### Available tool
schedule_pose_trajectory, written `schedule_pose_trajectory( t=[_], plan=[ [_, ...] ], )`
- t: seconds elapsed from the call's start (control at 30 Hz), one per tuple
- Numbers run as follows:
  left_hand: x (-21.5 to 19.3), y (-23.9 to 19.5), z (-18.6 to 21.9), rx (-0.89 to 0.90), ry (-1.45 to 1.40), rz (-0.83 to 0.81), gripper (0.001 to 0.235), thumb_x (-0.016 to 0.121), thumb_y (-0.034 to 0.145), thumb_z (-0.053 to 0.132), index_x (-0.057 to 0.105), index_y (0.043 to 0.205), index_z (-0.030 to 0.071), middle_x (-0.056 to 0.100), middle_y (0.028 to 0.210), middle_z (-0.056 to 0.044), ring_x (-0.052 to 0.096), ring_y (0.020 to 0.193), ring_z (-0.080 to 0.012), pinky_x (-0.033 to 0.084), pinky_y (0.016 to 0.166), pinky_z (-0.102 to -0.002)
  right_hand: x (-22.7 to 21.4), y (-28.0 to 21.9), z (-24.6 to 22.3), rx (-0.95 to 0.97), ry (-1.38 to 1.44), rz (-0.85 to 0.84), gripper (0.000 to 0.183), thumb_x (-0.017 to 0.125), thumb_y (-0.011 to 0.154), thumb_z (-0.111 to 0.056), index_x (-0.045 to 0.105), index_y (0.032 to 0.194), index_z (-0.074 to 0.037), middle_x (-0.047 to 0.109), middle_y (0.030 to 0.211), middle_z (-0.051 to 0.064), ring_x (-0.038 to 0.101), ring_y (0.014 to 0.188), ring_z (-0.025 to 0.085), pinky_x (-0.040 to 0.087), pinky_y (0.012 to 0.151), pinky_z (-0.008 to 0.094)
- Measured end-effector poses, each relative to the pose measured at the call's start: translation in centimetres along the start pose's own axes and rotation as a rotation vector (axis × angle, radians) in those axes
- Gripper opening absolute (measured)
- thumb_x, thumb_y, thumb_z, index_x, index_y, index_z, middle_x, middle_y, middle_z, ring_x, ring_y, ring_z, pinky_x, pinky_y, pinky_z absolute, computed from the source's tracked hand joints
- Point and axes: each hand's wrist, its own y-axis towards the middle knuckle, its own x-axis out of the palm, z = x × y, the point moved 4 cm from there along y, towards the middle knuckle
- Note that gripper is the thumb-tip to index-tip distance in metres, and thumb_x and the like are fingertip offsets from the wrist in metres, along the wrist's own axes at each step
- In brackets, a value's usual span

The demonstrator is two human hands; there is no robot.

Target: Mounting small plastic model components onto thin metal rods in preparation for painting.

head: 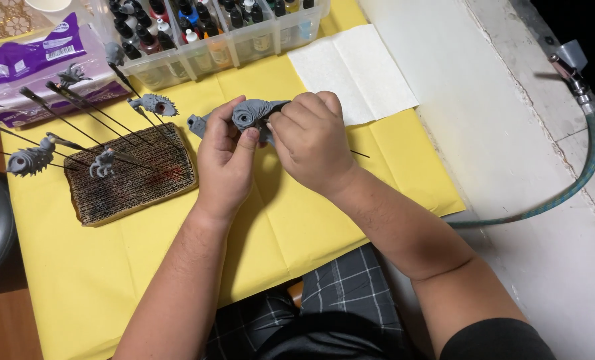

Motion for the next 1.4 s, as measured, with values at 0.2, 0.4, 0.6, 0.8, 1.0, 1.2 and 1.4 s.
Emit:
schedule_pose_trajectory(
  t=[0.2, 0.4, 0.6, 0.8, 1.0, 1.2, 1.4],
  plan=[
    [-0.3, -0.1, -0.7, -0.041, 0.035, -0.004, 0.039, 0.051, 0.106, -0.003, 0.046, 0.145, 0.001, 0.066, 0.11, -0.015, 0.062, 0.092, -0.015, 0.06, 0.08, -0.031, 0.3, -0.2, 0.2, -0.044, -0.09, -0.031, 0.008, 0.067, 0.096, -0.009, 0.07, 0.089, -0.008, 0.056, 0.077, 0.001, 0.059, 0.08, 0.021, 0.039, 0.077, 0.037],
    [-1.5, -0.1, -2.7, -0.266, -0.02, 0.073, 0.035, 0.059, 0.105, 0.008, 0.05, 0.139, 0.005, 0.069, 0.111, -0.011, 0.068, 0.094, -0.0161, 0.063, 0.076, -0.03, 1.2, -0.4, 1.5, -0.021, -0.003, -0.156, 0.012, 0.07, 0.099, -0.02, 0.073, 0.091, -0.012, 0.061, 0.077, 0.001, 0.061, 0.083, 0.022, 0.039, 0.079, 0.037],
    [-1.7, 0.1, -2.4, -0.222, -0.06, 0.082, 0.04, 0.063, 0.104, 0.01, 0.052, 0.142, 0.011, 0.07, 0.112, -0.005, 0.068, 0.095, -0.0101, 0.065, 0.078, -0.028, 1.4, -0.6, 1.9, 0.055, 0.155, -0.279, 0.009, 0.074, 0.097, -0.016, 0.075, 0.101, -0.008, 0.067, 0.082, 0.004, 0.064, 0.089, 0.026, 0.043, 0.084, 0.039],
    [-1.2, 0.2, -0.7, -0.233, -0.075, -0.002, 0.044, 0.058, 0.106, 0.011, 0.048, 0.149, 0.012, 0.065, 0.106, -0.004, 0.061, 0.097, -0.0106, 0.062, 0.088, -0.032, 1.2, -0.4, 2.1, 0.204, 0.263, -0.274, 0.003, 0.077, 0.097, -0.009, 0.077, 0.1, -0.007, 0.068, 0.079, 0.002, 0.064, 0.087, 0.023, 0.044, 0.085, 0.036],
    [-1.7, 0.4, 0.5, -0.203, 0.052, 0.033, 0.044, 0.061, 0.106, 0.02, 0.051, 0.148, 0.014, 0.057, 0.098, 0.0, 0.058, 0.098, -0.0097, 0.058, 0.083, -0.028, 0.6, 0.1, 1.9, 0.35, 0.485, -0.304, 0.009, 0.071, 0.096, 0.004, 0.078, 0.099, 0.0, 0.069, 0.077, 0.01, 0.065, 0.083, 0.026, 0.049, 0.082, 0.036],
    [-1.9, 0.4, 1.2, -0.156, 0.031, 0.015, 0.045, 0.057, 0.108, 0.017, 0.049, 0.151, 0.014, 0.056, 0.099, -0.001, 0.059, 0.098, -0.0104, 0.059, 0.087, -0.03, 0.7, -0.2, 2.0, 0.421, 0.574, -0.367, 0.006, 0.076, 0.092, 0.004, 0.079, 0.095, 0.0, 0.07, 0.074, 0.01, 0.064, 0.081, 0.023, 0.051, 0.081, 0.034],
    [-1.6, 0.3, 0.1, -0.14, -0.007, -0.001, 0.045, 0.06, 0.107, 0.017, 0.05, 0.151, 0.016, 0.06, 0.102, 0.0, 0.061, 0.099, -0.0094, 0.059, 0.086, -0.028, 1.1, -0.3, 1.6, 0.445, 0.596, -0.338, 0.009, 0.071, 0.091, 0.007, 0.078, 0.088, 0.001, 0.066, 0.069, 0.01, 0.06, 0.076, 0.021, 0.05, 0.075, 0.033]
  ],
)
